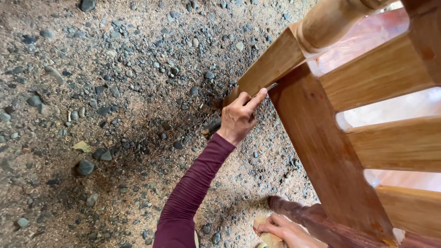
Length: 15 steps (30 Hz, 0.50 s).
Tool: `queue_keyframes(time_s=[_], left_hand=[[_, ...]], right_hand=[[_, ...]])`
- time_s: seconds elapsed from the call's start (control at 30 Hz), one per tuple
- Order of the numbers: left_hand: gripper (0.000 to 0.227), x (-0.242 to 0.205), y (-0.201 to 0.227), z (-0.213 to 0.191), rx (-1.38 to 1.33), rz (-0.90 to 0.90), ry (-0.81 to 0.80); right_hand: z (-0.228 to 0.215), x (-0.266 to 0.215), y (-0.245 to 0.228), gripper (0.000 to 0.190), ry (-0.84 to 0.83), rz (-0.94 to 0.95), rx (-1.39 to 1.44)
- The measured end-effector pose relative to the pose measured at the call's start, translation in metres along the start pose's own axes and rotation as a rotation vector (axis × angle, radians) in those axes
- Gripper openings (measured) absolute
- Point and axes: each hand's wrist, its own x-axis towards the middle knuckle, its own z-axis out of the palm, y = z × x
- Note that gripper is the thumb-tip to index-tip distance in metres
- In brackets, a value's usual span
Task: The person applies wood filler to gaps and holes in a wooden chair using a putty knife and a wooden spatula.
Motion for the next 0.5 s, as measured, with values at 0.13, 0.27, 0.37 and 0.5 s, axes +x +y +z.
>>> queue_keyframes(time_s=[0.13, 0.27, 0.37, 0.5], left_hand=[[0.07, 0.003, -0.008, -0.001, 0.071, 0.016, -0.031], [0.077, -0.008, -0.016, 0.004, 0.102, 0.022, -0.054], [0.069, -0.021, -0.032, 0.018, 0.093, -0.017, -0.077], [0.059, -0.028, -0.024, 0.007, 0.094, -0.095, -0.117]], right_hand=[[-0.013, 0.0, -0.015, 0.05, -0.064, 0.102, -0.004], [-0.002, 0.002, -0.002, 0.049, -0.007, 0.002, -0.019], [-0.016, 0.003, -0.036, 0.05, -0.049, 0.136, -0.009], [-0.012, 0.001, -0.034, 0.048, -0.048, 0.116, -0.007]])
